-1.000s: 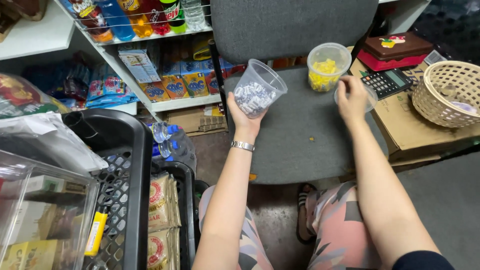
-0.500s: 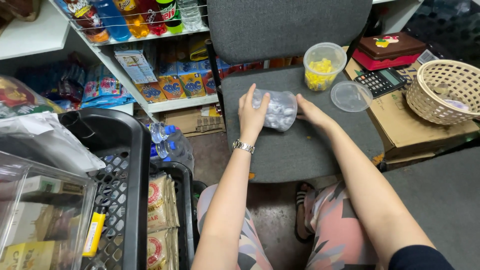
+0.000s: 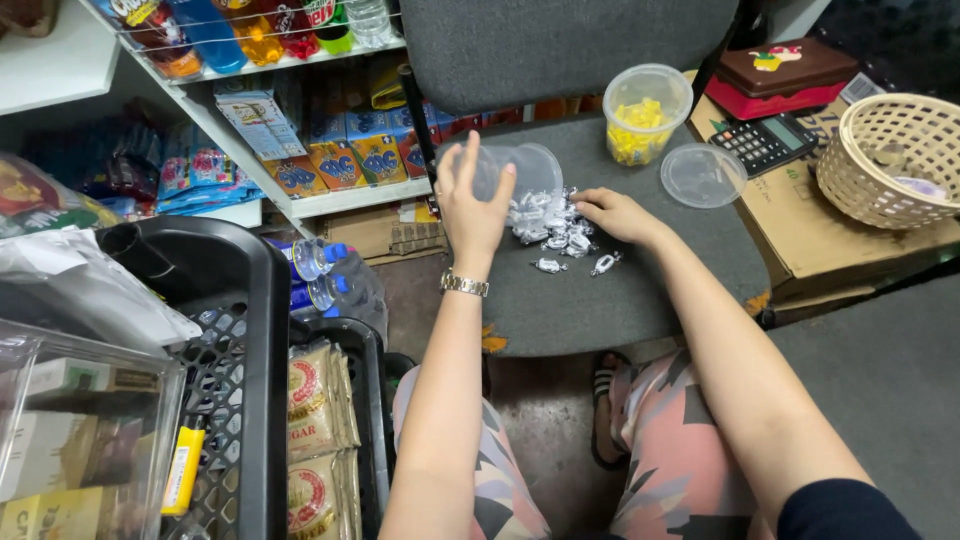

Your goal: Sorting and arranging small wrapped candies from plastic containers onto a chair seat.

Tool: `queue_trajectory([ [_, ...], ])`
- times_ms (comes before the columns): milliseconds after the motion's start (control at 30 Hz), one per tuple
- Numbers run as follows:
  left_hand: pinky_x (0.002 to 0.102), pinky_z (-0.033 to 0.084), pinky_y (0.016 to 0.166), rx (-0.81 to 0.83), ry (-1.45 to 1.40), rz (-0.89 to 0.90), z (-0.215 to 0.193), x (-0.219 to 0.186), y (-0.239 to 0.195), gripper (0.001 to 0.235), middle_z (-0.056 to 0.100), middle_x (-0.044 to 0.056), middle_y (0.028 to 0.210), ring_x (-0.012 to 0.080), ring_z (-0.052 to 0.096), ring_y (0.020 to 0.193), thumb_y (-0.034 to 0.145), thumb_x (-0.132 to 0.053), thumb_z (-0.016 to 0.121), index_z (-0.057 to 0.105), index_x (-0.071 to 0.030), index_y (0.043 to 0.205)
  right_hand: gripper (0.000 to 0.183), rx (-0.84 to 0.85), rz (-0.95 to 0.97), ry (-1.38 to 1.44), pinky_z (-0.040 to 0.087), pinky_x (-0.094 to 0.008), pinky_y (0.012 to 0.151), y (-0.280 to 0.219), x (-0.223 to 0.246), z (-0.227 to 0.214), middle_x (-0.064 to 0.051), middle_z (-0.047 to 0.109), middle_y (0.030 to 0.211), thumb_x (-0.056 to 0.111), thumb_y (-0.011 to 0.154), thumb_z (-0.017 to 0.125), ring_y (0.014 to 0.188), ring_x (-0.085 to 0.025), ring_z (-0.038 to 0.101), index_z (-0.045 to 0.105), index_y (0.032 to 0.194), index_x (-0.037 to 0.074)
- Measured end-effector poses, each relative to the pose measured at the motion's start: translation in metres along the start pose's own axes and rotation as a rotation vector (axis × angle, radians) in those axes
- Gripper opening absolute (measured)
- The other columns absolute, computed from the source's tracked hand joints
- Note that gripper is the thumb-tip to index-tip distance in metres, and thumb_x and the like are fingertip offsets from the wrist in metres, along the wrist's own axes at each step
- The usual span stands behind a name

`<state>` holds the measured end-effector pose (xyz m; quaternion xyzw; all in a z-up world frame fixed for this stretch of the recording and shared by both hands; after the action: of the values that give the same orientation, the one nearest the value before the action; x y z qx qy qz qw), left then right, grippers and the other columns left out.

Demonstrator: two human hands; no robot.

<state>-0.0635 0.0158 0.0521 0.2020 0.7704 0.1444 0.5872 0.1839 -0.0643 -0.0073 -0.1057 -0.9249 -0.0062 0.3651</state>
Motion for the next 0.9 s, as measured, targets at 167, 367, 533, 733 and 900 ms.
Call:
queue_trajectory([
  [167, 0.059, 0.033, 0.118, -0.090, -0.220, -0.048, -0.002, 0.006, 0.007, 0.063, 0.040, 0.015, 0.155, 0.0428, 0.042, 0.144, 0.098, -0.047, 0.067, 0.047, -0.030, 0.155, 0.033, -0.135, -0.142, -0.091, 0.045, -0.053, 0.106, 0.006, -0.008, -0.004, -0.022, 0.069, 0.121, 0.031, 0.106, 0.058, 0.124, -0.044, 0.059, 0.072, 0.129, 0.011],
  [367, 0.069, 0.030, 0.115, -0.005, -0.616, -0.267, 0.007, -0.018, -0.006, 0.079, 0.020, 0.030, 0.160, 0.0503, 0.022, 0.150, 0.103, -0.067, 0.039, 0.022, -0.015, 0.160, 0.046, -0.284, -0.491, 0.348, 0.037, -0.048, 0.114, -0.015, 0.044, -0.025, -0.017, 0.060, 0.135, 0.039, 0.110, 0.051, 0.135, -0.032, 0.051, 0.062, 0.141, 0.008],
  [533, 0.066, 0.026, 0.119, 0.330, -0.458, -0.170, 0.015, -0.031, -0.024, 0.076, 0.028, 0.036, 0.156, 0.0546, 0.025, 0.149, 0.105, -0.055, 0.045, 0.020, -0.005, 0.157, 0.016, -0.452, -0.693, 0.116, 0.040, -0.049, 0.110, -0.028, 0.055, -0.049, -0.011, 0.071, 0.111, 0.018, 0.098, 0.078, 0.120, -0.037, 0.061, 0.075, 0.111, 0.009],
  [733, 0.051, 0.037, 0.115, 0.466, -0.056, -0.144, 0.021, 0.001, -0.005, 0.069, 0.037, 0.015, 0.161, 0.0321, 0.039, 0.147, 0.098, -0.054, 0.044, 0.038, -0.015, 0.155, 0.021, -1.271, -0.562, -0.320, 0.040, -0.041, 0.073, -0.068, 0.038, -0.105, -0.013, 0.060, 0.088, 0.005, 0.110, 0.070, 0.080, -0.029, 0.052, 0.059, 0.091, 0.000],
  [900, 0.051, 0.038, 0.111, 0.430, 0.091, -0.230, 0.021, 0.011, -0.001, 0.040, 0.048, 0.008, 0.150, 0.0337, 0.043, 0.140, 0.098, -0.039, 0.051, 0.066, -0.022, 0.132, 0.013, -1.145, -0.025, -1.018, 0.031, -0.047, 0.109, -0.053, -0.046, -0.104, 0.002, 0.075, 0.100, 0.025, 0.102, 0.083, 0.107, -0.026, 0.060, 0.072, 0.099, 0.018],
])
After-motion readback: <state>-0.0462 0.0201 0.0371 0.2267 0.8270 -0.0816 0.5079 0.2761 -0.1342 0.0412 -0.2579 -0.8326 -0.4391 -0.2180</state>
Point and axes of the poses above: each hand's wrist, its own y-axis towards the middle knuckle, its own z-axis out of the palm, x = y × z, the point moved 1 cm from there along y, towards the middle knuckle
